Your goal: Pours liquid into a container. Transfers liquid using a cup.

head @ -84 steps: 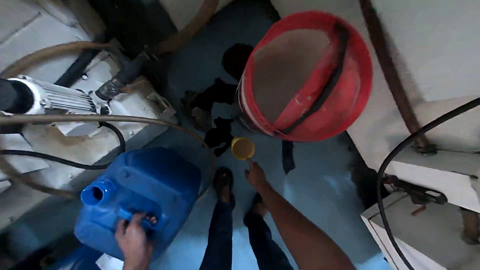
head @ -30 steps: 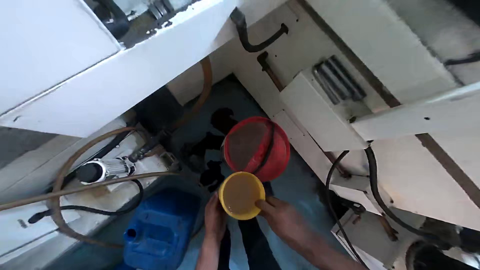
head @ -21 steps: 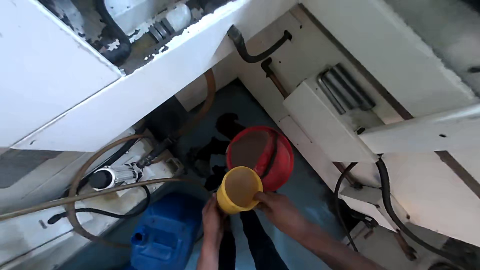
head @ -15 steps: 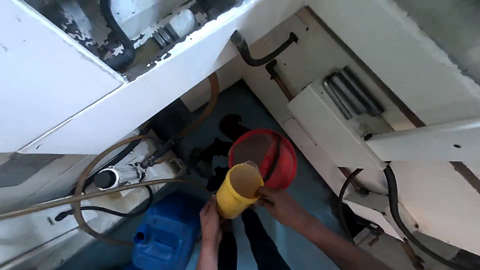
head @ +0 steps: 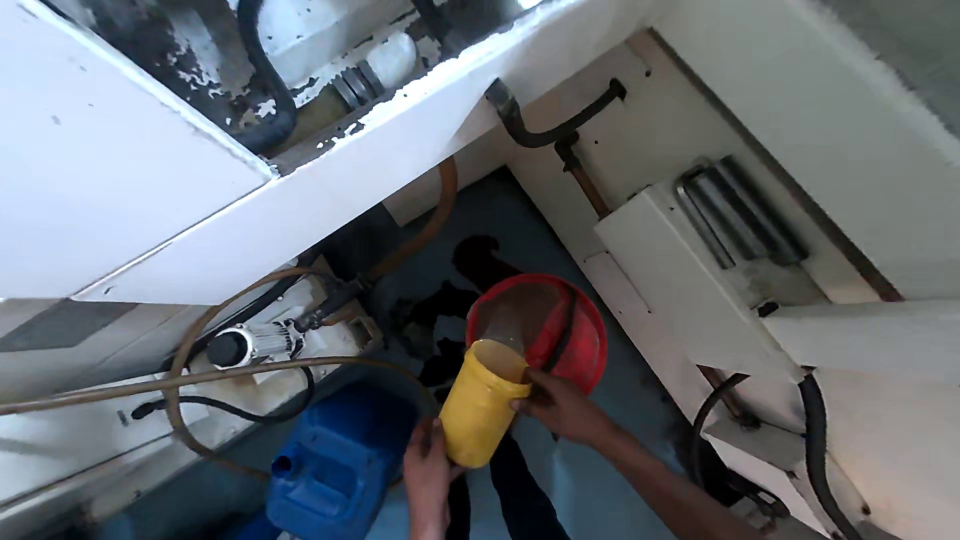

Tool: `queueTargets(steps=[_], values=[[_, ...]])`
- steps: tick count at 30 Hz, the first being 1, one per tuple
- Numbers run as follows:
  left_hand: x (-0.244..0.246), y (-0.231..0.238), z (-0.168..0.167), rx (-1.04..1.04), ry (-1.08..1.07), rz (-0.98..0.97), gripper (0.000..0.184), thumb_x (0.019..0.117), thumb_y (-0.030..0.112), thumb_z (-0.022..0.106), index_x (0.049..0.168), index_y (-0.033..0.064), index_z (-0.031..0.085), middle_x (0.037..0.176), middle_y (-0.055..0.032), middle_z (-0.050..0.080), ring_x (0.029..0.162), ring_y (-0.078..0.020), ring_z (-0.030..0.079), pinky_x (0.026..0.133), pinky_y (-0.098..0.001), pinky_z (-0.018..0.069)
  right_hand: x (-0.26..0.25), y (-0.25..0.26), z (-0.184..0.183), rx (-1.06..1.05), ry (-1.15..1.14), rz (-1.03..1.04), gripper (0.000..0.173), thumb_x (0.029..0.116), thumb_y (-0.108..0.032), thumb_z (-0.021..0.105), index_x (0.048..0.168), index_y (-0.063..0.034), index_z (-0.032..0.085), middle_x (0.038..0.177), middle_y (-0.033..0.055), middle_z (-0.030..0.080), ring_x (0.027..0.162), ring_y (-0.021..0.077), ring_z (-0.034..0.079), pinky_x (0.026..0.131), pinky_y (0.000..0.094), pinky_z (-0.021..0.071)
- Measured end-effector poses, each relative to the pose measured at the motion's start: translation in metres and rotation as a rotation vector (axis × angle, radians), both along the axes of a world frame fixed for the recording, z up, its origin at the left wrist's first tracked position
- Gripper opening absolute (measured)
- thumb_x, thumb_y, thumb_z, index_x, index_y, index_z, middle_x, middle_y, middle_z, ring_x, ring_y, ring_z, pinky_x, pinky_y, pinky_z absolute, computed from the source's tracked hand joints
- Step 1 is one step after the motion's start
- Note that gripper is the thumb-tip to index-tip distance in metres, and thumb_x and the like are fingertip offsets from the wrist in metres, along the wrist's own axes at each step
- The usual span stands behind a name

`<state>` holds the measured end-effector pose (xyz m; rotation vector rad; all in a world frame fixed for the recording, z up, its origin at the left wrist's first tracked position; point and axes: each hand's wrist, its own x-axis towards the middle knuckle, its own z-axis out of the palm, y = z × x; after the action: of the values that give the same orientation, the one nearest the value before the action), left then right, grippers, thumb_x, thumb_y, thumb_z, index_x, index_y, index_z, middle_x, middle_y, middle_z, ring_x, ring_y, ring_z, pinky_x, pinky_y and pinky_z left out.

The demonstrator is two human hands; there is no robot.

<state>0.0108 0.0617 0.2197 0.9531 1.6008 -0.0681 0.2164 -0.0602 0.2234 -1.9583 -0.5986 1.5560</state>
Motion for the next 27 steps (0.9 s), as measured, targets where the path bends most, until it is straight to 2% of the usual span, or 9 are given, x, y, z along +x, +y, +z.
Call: queueTargets(steps=[2, 6, 9, 11, 18, 23, 27], values=[[0.002, -0.003, 0.008, -0.004, -0.007, -0.006, 0.04, 0.1103, 0.026, 0.05, 0.142, 0.0025, 0.056, 0.127, -0.0252, 0.064, 0.097, -0.0345, 0.072, 0.076, -0.0507, 0.0633, 0.005, -0.001, -0.002, -0.008, 0.024, -0.028, 0.051, 0.0998, -0.04, 0.066, 0.133, -0.0024, 0.059, 0.118, 0.0161, 0.068, 0.106, 0.0219, 0.068, 0.097, 0.0397, 0.0547], [0.005, -0.003, 0.022, -0.007, -0.017, -0.032, 0.037, 0.11, 0.024, 0.051, 0.137, 0.0005, 0.061, 0.116, -0.0232, 0.068, 0.085, -0.0292, 0.075, 0.07, -0.045, 0.0652, 0.011, -0.006, -0.009, 0.008, 0.081, -0.1, 0.048, 0.1004, -0.038, 0.065, 0.133, -0.0028, 0.058, 0.115, 0.0137, 0.068, 0.101, 0.0197, 0.069, 0.093, 0.0384, 0.0574], [0.005, -0.001, 0.033, 0.013, -0.02, -0.075, 0.035, 0.1089, 0.023, 0.053, 0.134, -0.0005, 0.062, 0.112, -0.0218, 0.07, 0.08, -0.0264, 0.075, 0.069, -0.0429, 0.066, 0.014, -0.008, -0.012, 0.033, 0.146, -0.165, 0.047, 0.1017, -0.036, 0.063, 0.134, -0.0019, 0.057, 0.112, 0.0119, 0.069, 0.098, 0.018, 0.07, 0.089, 0.0367, 0.0597], [0.006, 0.001, 0.038, 0.021, -0.029, -0.083, 0.035, 0.1085, 0.022, 0.054, 0.134, -0.0012, 0.062, 0.11, -0.0212, 0.071, 0.08, -0.0259, 0.076, 0.07, -0.0426, 0.0667, 0.016, -0.008, -0.012, 0.037, 0.194, -0.2, 0.049, 0.1028, -0.035, 0.06, 0.138, -0.0014, 0.054, 0.114, 0.012, 0.068, 0.099, 0.0182, 0.071, 0.089, 0.0364, 0.06], [0.012, 0.006, 0.057, 0.062, -0.083, -0.094, 0.032, 0.108, 0.019, 0.055, 0.129, -0.0038, 0.063, 0.101, -0.0175, 0.074, 0.078, -0.023, 0.077, 0.07, -0.0402, 0.0679, 0.024, -0.009, -0.022, 0.059, 0.282, -0.284, 0.046, 0.1053, -0.031, 0.056, 0.141, -0.0023, 0.051, 0.113, 0.0104, 0.068, 0.096, 0.0159, 0.07, 0.088, 0.0342, 0.0601], [0.023, 0.012, 0.073, 0.059, -0.126, -0.169, 0.03, 0.1076, 0.019, 0.055, 0.124, -0.0036, 0.065, 0.099, -0.0149, 0.075, 0.082, -0.0218, 0.077, 0.074, -0.0387, 0.0671, 0.034, -0.013, -0.031, 0.038, 0.324, -0.342, 0.041, 0.1093, -0.03, 0.045, 0.136, -0.0011, 0.052, 0.101, 0.0088, 0.068, 0.086, 0.0156, 0.069, 0.081, 0.0346, 0.0602], [0.03, 0.02, 0.081, 0.04, -0.221, -0.28, 0.029, 0.1067, 0.015, 0.055, 0.127, -0.0026, 0.064, 0.099, -0.0118, 0.076, 0.083, -0.0194, 0.077, 0.074, -0.0345, 0.0667, 0.042, -0.022, -0.042, 0.05, 0.404, -0.419, 0.045, 0.1075, -0.041, 0.041, 0.129, -0.0037, 0.052, 0.092, 0.0051, 0.068, 0.079, 0.0153, 0.069, 0.075, 0.0338, 0.0603]])
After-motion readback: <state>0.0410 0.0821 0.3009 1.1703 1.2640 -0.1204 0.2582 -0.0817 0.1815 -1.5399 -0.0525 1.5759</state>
